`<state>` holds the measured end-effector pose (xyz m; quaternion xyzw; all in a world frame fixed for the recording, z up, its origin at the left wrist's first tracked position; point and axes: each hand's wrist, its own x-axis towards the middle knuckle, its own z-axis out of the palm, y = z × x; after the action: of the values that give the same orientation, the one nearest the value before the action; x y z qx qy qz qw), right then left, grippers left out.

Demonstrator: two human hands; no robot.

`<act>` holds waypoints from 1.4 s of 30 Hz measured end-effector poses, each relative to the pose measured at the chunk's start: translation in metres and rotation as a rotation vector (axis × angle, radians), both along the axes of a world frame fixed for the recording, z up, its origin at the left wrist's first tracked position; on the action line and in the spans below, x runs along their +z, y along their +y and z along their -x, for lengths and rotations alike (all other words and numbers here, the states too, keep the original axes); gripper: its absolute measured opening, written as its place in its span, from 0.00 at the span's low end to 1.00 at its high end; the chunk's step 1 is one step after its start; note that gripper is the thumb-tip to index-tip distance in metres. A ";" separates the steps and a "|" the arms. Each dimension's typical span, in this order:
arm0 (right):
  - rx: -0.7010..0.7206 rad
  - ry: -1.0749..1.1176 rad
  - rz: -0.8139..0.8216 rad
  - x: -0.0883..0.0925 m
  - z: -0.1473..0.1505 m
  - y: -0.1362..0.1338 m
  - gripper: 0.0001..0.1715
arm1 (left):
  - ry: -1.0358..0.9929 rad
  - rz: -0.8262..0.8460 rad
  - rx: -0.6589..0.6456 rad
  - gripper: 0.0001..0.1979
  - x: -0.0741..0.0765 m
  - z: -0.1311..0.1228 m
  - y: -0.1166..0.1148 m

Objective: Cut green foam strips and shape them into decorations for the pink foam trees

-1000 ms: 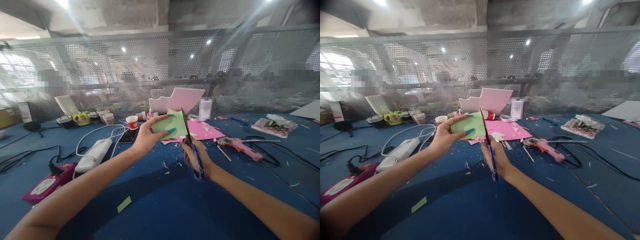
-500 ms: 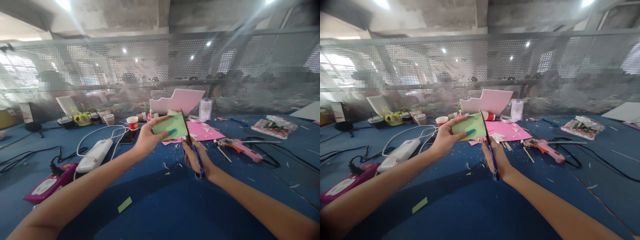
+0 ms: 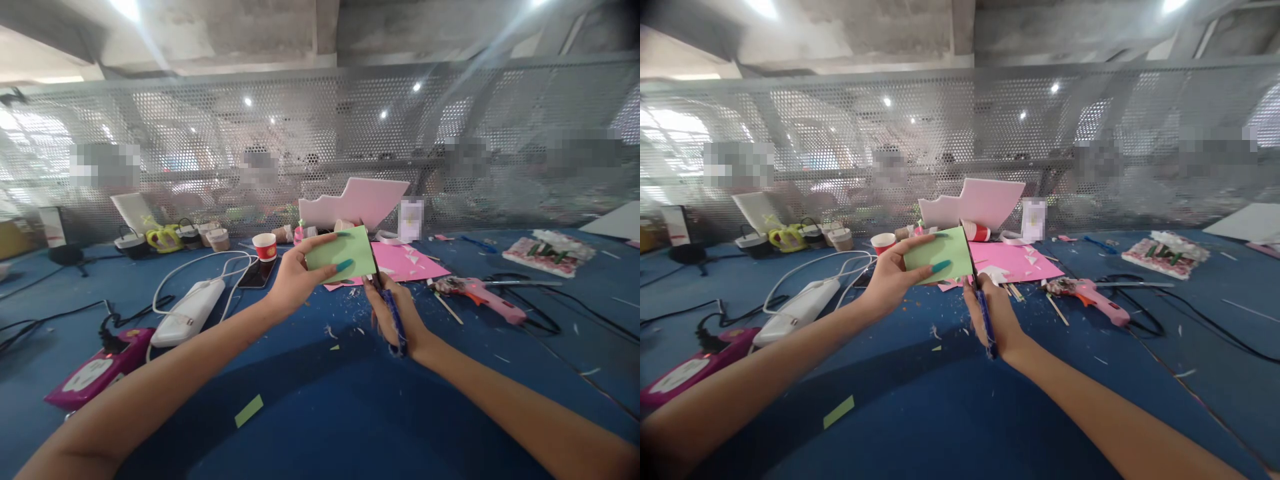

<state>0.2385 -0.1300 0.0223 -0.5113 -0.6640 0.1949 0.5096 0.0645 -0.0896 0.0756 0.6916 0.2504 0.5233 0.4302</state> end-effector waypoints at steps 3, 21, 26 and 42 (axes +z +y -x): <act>0.003 0.083 0.041 -0.003 -0.001 0.003 0.19 | -0.009 -0.021 0.004 0.25 -0.001 0.002 0.005; 0.207 0.580 0.142 -0.015 0.000 0.016 0.22 | 0.017 0.084 0.295 0.26 -0.072 0.055 0.095; 0.209 0.586 0.130 -0.018 -0.001 0.017 0.21 | -0.049 0.138 0.304 0.29 -0.077 0.056 0.099; 0.284 0.785 0.272 -0.019 -0.003 0.032 0.18 | 0.186 -0.577 0.455 0.05 -0.069 0.048 0.075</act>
<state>0.2414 -0.0982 0.0035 -0.3649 -0.4520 0.5282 0.6193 0.0163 -0.0146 0.0064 0.7556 0.2779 0.5895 0.0657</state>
